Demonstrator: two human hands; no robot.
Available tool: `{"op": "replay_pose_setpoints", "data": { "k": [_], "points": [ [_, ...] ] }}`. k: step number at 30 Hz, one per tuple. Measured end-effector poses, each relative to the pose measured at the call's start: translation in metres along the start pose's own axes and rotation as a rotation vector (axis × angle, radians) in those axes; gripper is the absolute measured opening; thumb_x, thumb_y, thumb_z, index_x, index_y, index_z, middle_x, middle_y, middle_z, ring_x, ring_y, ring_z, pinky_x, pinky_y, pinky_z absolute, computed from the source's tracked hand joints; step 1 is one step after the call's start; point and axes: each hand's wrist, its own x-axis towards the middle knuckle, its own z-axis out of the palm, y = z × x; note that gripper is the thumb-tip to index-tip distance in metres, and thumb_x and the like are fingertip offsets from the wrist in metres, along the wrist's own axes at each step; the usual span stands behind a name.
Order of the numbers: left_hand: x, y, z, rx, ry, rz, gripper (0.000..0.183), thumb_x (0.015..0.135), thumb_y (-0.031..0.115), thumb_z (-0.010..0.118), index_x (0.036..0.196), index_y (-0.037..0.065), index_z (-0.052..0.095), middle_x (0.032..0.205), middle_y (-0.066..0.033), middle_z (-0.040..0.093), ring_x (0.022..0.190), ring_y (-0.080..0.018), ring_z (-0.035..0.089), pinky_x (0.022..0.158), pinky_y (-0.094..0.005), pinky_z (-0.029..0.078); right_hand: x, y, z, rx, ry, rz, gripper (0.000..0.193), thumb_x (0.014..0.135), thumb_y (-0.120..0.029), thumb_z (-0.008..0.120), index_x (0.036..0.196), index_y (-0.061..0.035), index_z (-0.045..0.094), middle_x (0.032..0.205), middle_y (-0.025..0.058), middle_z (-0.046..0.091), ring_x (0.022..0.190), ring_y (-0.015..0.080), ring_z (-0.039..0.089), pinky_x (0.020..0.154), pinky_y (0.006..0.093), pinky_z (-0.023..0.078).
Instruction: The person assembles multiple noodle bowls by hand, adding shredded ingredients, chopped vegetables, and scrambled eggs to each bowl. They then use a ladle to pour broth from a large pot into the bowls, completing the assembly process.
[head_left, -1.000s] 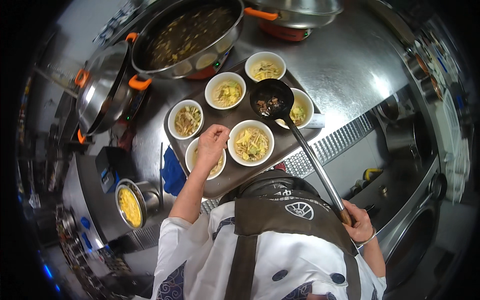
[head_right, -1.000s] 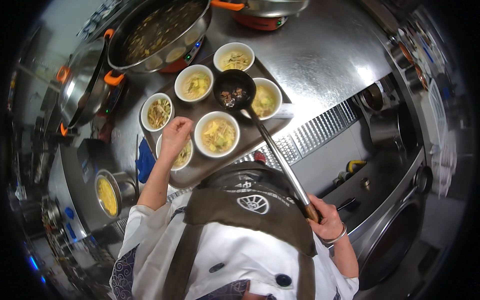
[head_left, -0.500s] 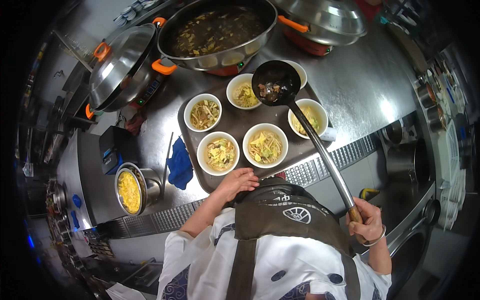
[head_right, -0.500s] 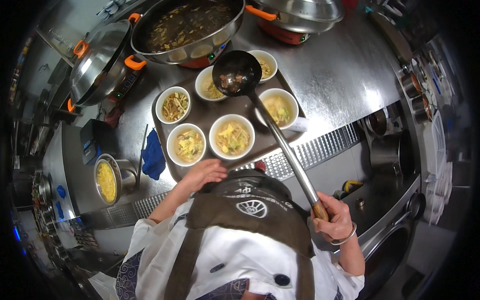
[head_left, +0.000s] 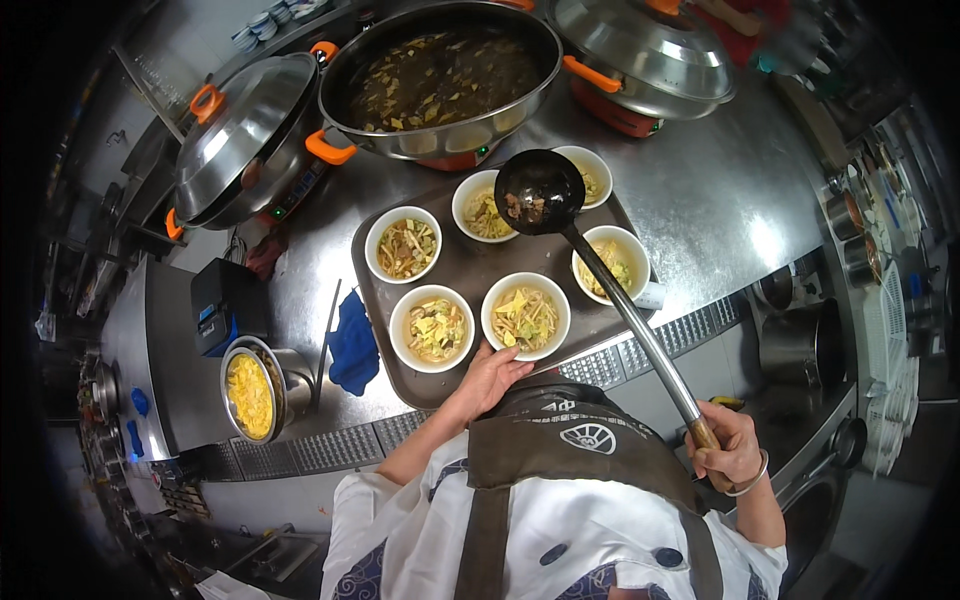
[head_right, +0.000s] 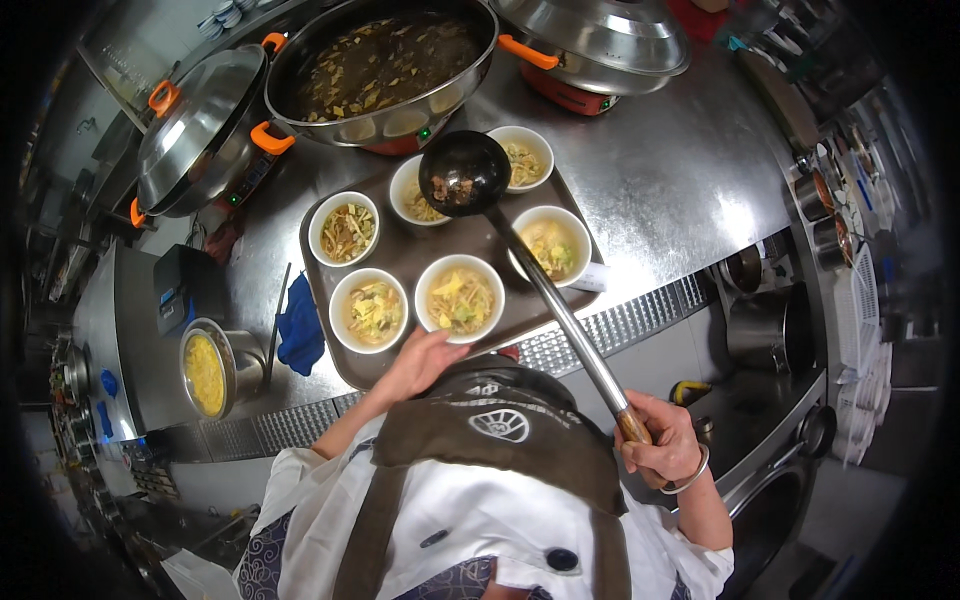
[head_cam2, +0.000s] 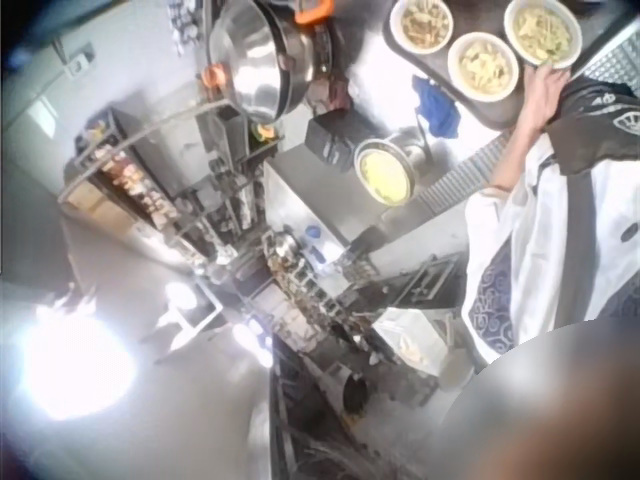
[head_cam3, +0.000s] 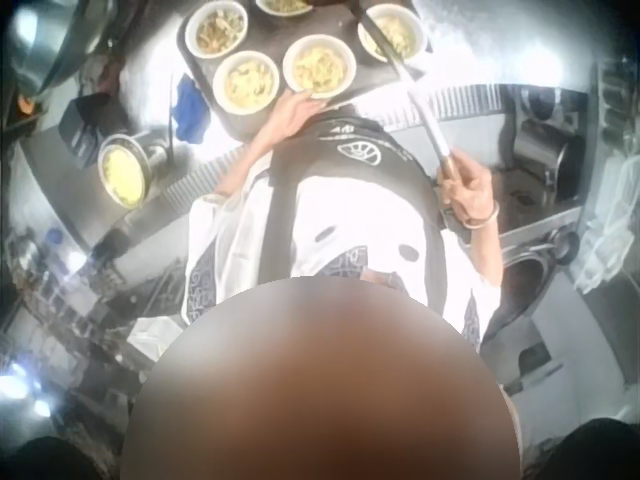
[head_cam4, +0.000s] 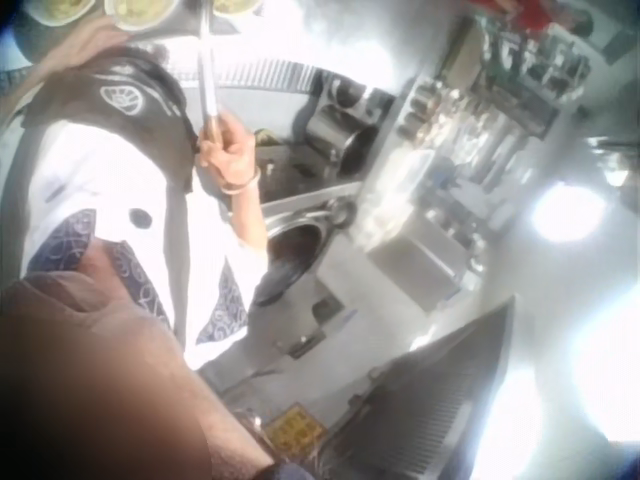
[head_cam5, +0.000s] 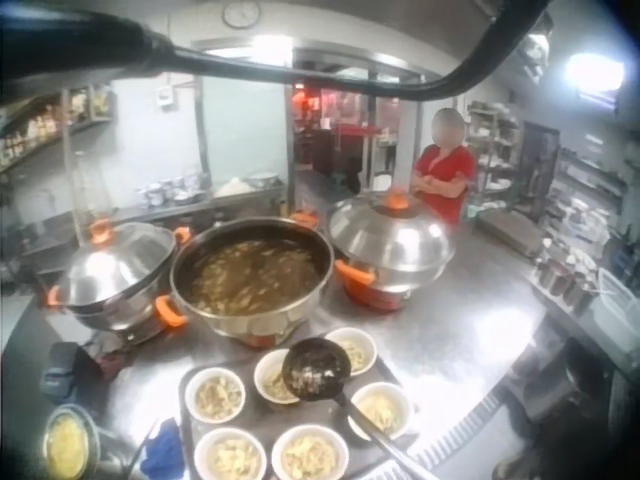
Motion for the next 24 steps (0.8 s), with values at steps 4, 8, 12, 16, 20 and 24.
{"op": "replay_pose_setpoints", "data": {
  "k": [4,8,12,16,20,24],
  "points": [
    [0.007,-0.002,0.000,-0.007,0.030,0.039,0.048,0.081,0.002,0.044,0.126,0.005,0.027,0.124,-0.0145,0.039,0.111,-0.0276,0.044,0.090,-0.0422,0.040,0.006,-0.015,-0.003,-0.022,-0.051,-0.040,0.064,0.062,0.011,0.052,0.124,0.0047,0.037,0.068,0.0144,0.054,0.045,0.0133,0.050,0.042,0.0224,0.041],
    [0.006,-0.003,0.002,-0.017,0.036,0.047,0.048,0.080,0.000,0.044,0.125,0.004,0.027,0.125,-0.0146,0.039,0.111,-0.0284,0.044,0.090,-0.0425,0.040,0.015,-0.031,-0.008,-0.018,-0.048,-0.101,0.065,0.063,0.008,0.054,0.125,0.0001,0.039,0.065,0.0160,0.053,0.043,0.0149,0.049,0.039,0.0232,0.040],
    [0.010,-0.004,0.001,-0.086,0.072,0.043,0.049,0.077,-0.004,0.045,0.123,0.001,0.031,0.121,-0.0150,0.043,0.109,-0.0282,0.047,0.090,-0.0420,0.040,0.043,-0.067,0.003,-0.021,0.139,-0.033,0.061,0.057,-0.007,0.063,0.115,0.0057,0.046,0.058,0.0118,0.051,0.038,0.0117,0.045,0.035,0.0211,0.038],
    [0.009,-0.001,0.000,-0.029,0.011,0.017,0.054,0.074,-0.006,0.042,0.125,0.001,0.029,0.123,-0.0160,0.041,0.111,-0.0289,0.046,0.091,-0.0419,0.040,0.093,-0.110,0.002,-0.182,0.020,-0.072,0.053,0.063,0.001,0.057,0.113,0.0104,0.044,0.063,0.0107,0.052,0.043,0.0128,0.047,0.039,0.0226,0.038],
    [-0.011,0.014,0.023,-0.064,-0.067,0.061,0.060,0.073,-0.007,0.043,0.129,0.004,0.024,0.127,-0.0152,0.037,0.115,-0.0290,0.041,0.095,-0.0440,0.038,0.149,-0.141,0.003,-0.441,0.096,-0.043,0.045,0.061,-0.003,0.058,0.102,0.0124,0.049,0.060,0.0079,0.052,0.044,0.0115,0.049,0.040,0.0230,0.039],
    [-0.035,0.037,0.045,-0.022,0.023,0.170,0.060,0.072,-0.006,0.043,0.128,0.005,0.025,0.126,-0.0152,0.038,0.114,-0.0296,0.042,0.093,-0.0449,0.039,0.203,-0.160,0.008,-0.718,0.079,-0.073,0.041,0.060,-0.004,0.056,0.098,0.0122,0.051,0.055,0.0078,0.052,0.043,0.0119,0.050,0.039,0.0246,0.040]
  ]
}}
